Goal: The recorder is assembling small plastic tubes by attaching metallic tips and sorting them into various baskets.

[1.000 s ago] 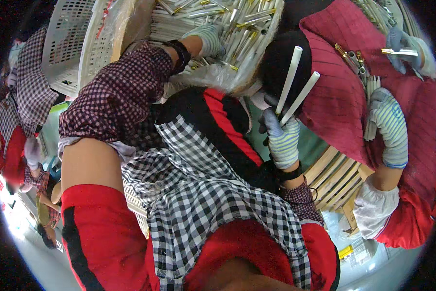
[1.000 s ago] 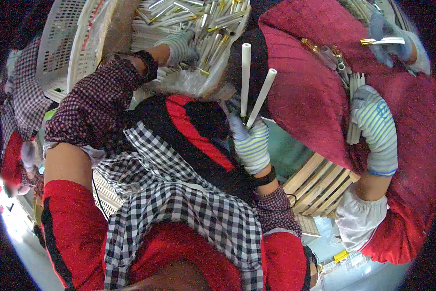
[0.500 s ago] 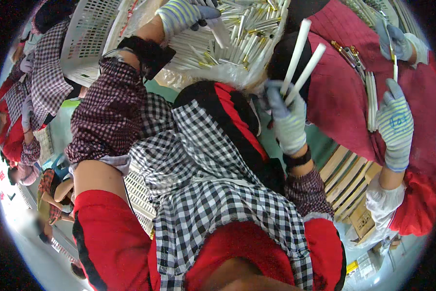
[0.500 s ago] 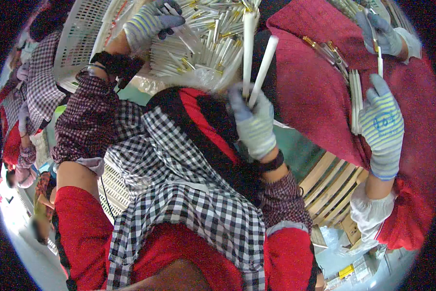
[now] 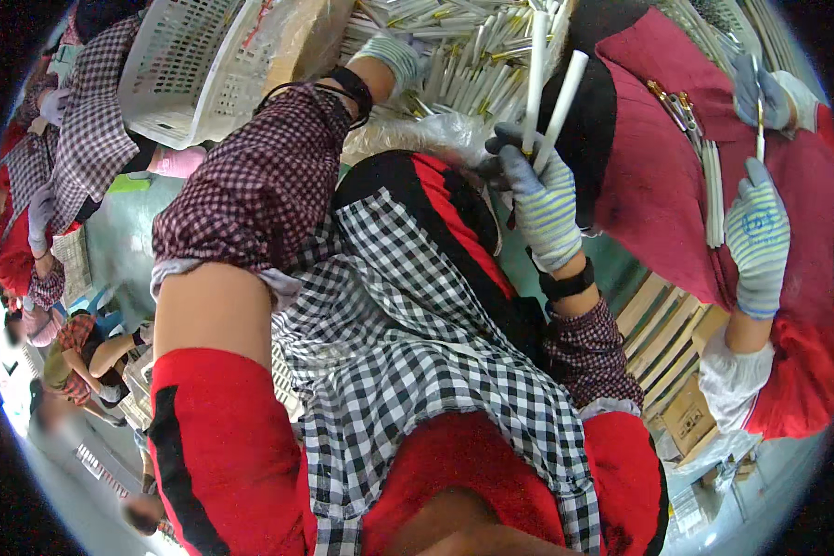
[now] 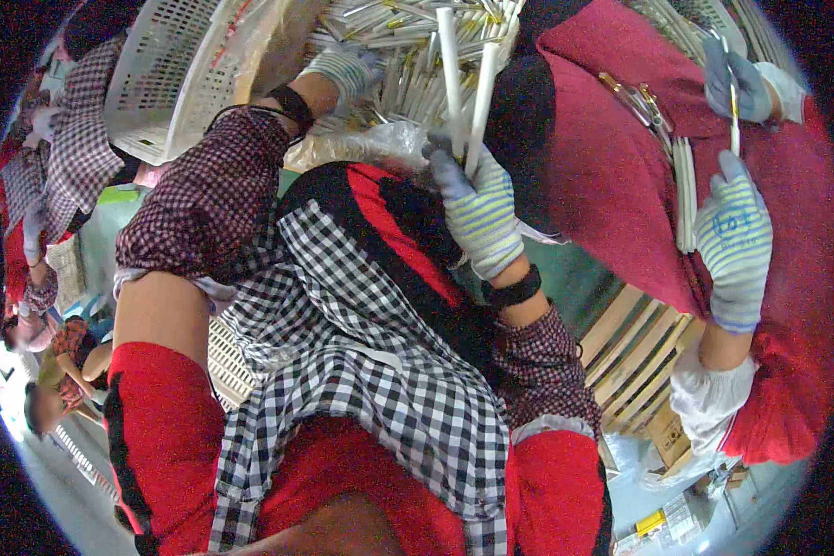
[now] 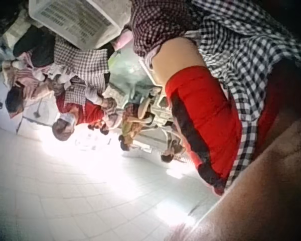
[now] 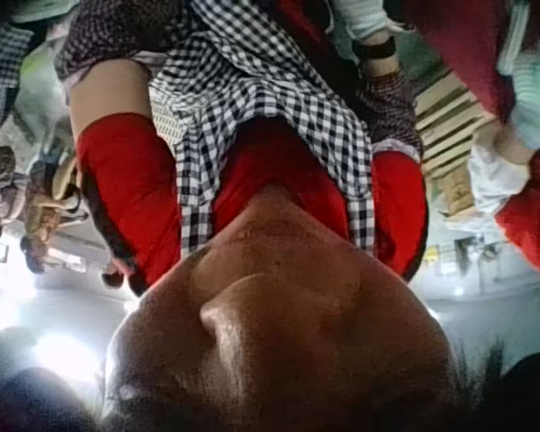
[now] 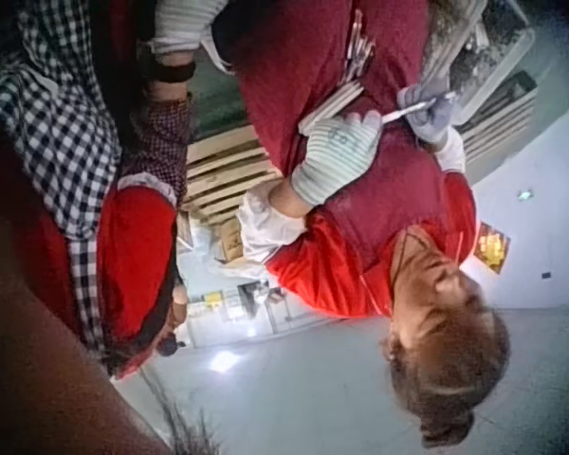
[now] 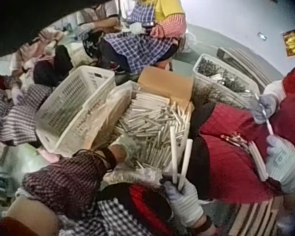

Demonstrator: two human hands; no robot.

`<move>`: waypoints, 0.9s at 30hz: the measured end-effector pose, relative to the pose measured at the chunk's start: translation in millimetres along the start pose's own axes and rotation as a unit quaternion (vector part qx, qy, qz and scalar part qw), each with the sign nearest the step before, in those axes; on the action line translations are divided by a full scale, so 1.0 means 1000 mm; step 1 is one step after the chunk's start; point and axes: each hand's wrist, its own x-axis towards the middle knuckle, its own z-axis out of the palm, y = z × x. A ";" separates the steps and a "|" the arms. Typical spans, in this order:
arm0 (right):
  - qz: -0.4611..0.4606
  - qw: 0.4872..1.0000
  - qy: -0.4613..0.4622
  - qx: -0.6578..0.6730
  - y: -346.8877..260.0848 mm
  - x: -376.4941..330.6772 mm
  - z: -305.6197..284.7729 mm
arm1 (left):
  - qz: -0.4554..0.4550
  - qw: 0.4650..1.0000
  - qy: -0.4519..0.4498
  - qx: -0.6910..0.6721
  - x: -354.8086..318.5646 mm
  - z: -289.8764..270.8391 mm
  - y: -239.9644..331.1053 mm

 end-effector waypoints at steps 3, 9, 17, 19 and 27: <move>0.020 0.999 0.041 0.018 0.001 -0.005 0.000 | 0.146 0.987 0.073 0.006 -0.014 0.005 0.011; 0.052 0.997 0.040 0.047 0.003 -0.001 -0.002 | 0.214 0.975 -0.043 -0.026 -0.010 0.009 0.043; 0.038 0.998 0.036 0.023 0.006 0.001 -0.007 | 0.137 0.962 -0.013 -0.237 -0.007 0.006 -0.007; 0.036 0.999 0.035 0.020 0.004 0.003 -0.009 | 0.080 0.953 0.024 -0.291 -0.010 -0.020 -0.009; -0.141 0.985 0.076 -0.065 -0.031 0.050 0.016 | 0.025 0.904 0.126 -0.409 -0.047 -0.078 -0.028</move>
